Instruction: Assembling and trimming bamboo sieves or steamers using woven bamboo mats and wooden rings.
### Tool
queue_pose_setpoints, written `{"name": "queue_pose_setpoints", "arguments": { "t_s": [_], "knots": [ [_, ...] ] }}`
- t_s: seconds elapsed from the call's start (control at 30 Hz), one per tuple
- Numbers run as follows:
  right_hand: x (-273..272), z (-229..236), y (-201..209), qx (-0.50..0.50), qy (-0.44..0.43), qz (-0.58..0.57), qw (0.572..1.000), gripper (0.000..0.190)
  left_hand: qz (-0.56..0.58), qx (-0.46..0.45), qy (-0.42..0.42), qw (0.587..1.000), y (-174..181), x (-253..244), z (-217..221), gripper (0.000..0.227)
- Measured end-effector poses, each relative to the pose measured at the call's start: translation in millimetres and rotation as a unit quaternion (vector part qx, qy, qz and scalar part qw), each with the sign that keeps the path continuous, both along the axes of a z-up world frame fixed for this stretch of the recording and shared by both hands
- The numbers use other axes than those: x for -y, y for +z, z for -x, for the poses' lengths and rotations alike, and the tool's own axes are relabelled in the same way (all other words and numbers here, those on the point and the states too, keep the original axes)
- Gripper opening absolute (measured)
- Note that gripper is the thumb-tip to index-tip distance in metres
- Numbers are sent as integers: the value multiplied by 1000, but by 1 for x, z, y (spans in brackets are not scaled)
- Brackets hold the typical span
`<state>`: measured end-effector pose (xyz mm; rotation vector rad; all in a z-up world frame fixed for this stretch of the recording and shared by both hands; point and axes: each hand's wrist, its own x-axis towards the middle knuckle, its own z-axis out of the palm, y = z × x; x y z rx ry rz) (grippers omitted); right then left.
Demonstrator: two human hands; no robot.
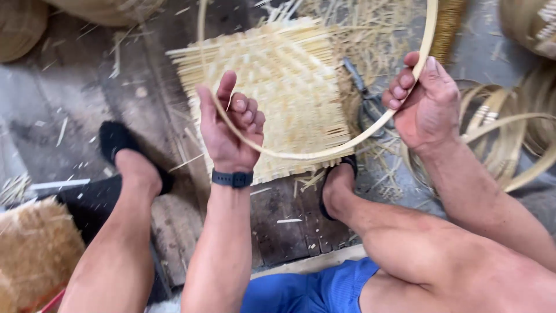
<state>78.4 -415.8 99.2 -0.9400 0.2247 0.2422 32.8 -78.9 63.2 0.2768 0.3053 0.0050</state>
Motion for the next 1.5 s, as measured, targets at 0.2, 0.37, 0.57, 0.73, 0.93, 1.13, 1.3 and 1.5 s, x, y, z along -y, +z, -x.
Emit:
{"name": "queue_pose_setpoints", "arguments": {
  "t_s": [0.2,0.37,0.57,0.73,0.93,1.13,1.3,1.5],
  "knots": [
    [-43,-20,28,7,27,145,989,35,-15,-67,8,998,-14,-32,8,35],
    [-31,-34,-4,54,71,173,981,28,24,-81,41,996,-30,-35,15,35],
    [-36,-26,-1,30,131,155,979,30,47,-85,98,990,-31,-43,20,37],
    [-54,-37,48,28,165,211,963,43,21,-97,88,991,-17,-41,25,36],
    [-81,-51,79,22,224,462,858,51,25,-107,136,985,-20,-40,28,41],
    [-94,-51,9,-4,236,545,804,56,-322,-270,145,896,-53,-66,38,29],
    [-72,-38,-105,51,202,623,754,57,-716,-295,8,632,-91,-83,39,34],
    [-74,-25,-125,62,138,608,779,46,-709,-332,-62,619,-90,-85,34,34]
  ]
}}
